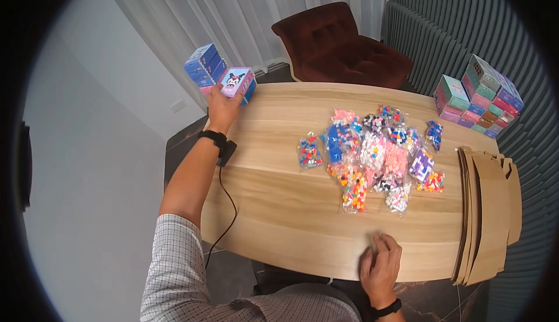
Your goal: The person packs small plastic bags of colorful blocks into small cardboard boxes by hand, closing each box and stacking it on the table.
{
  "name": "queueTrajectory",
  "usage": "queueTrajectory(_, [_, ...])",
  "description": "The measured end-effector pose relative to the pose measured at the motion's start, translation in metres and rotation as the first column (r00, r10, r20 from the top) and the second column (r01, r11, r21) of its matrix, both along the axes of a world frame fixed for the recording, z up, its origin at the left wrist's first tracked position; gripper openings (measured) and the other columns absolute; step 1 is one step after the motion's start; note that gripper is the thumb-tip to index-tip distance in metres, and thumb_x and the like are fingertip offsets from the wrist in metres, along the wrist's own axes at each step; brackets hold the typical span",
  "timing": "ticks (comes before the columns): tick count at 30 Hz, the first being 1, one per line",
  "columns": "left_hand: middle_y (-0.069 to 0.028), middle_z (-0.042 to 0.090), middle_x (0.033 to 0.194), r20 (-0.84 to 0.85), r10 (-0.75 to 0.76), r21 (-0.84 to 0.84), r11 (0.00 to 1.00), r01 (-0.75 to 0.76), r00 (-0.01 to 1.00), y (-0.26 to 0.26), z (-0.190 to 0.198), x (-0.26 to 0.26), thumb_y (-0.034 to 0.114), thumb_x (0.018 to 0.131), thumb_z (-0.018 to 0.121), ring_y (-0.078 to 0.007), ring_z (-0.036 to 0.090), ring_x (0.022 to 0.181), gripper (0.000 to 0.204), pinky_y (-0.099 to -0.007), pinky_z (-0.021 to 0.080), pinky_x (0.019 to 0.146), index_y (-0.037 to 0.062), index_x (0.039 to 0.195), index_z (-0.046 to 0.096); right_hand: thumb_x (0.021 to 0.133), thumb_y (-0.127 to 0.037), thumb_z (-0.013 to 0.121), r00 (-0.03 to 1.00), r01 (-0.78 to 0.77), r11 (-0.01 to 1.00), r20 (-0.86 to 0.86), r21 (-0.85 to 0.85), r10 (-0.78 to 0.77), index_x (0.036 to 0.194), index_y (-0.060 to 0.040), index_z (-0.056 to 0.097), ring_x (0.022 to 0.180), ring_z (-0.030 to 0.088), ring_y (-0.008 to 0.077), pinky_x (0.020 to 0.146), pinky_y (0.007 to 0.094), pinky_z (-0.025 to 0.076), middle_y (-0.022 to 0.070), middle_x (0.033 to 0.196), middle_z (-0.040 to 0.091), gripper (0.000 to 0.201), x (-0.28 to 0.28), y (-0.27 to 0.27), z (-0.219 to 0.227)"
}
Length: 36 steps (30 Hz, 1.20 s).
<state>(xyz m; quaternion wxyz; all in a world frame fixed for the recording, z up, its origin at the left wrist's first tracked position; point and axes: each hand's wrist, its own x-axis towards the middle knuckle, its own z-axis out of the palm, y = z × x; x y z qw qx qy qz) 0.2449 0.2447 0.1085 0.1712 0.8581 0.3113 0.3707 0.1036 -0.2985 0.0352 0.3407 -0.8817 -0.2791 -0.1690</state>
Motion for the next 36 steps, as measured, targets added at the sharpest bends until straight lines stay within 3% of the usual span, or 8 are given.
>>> queueTrajectory(5, [-0.0343,0.05,0.136,0.002,0.116,0.004,0.993,-0.116,0.993,0.022,0.003,0.046,0.034,0.084,0.082,-0.0511,0.061,0.118,0.076,-0.0509,0.052,0.103,-0.0052,0.14,0.049,0.084,0.009,0.066,1.0,-0.005,1.0,-0.02,-0.007,0.004,0.121,0.0055,0.063,0.106,0.061,0.0445,0.091,0.0508,0.052,0.0269,0.12,0.061,0.037,0.002,0.0,-0.003])
queueTrajectory(10, [-0.0338,0.05,0.135,0.016,0.14,-0.017,0.99,-0.14,0.99,0.034,-0.003,0.066,0.031,0.084,0.083,-0.0514,0.062,0.114,0.073,-0.0503,0.053,0.102,-0.0079,0.136,0.051,0.084,0.01,0.063,0.997,-0.001,1.0,-0.08,-0.02,0.0,0.117,0.0041,0.064,0.105,0.062,0.0426,0.09,0.0487,0.052,0.0257,0.118,0.063,0.033,0.004,0.0,-0.002])
queueTrajectory(19, [-0.0303,0.051,0.133,0.102,0.151,0.268,0.948,-0.173,0.983,0.069,-0.041,0.08,0.027,0.088,0.081,-0.0467,0.059,0.118,0.057,-0.0469,0.051,0.104,-0.0089,0.127,0.058,0.082,0.011,0.062,0.993,-0.009,0.999,-0.12,-0.05,0.003,0.113,0.0037,0.064,0.105,0.063,0.0408,0.092,0.0484,0.052,0.0238,0.117,0.065,0.032,0.007,0.006,0.007])
queueTrajectory(36, [-0.0298,0.053,0.128,0.1,0.166,0.24,0.953,-0.185,0.981,0.064,-0.038,0.085,0.021,0.089,0.083,-0.0464,0.062,0.111,0.05,-0.0475,0.052,0.099,-0.0038,0.123,0.058,0.081,0.012,0.064,0.994,-0.01,0.999,-0.113,-0.042,0.005,0.111,0.0022,0.066,0.102,0.063,0.0392,0.09,0.0471,0.051,0.0219,0.112,0.066,0.031,0.008,0.006,0.008])
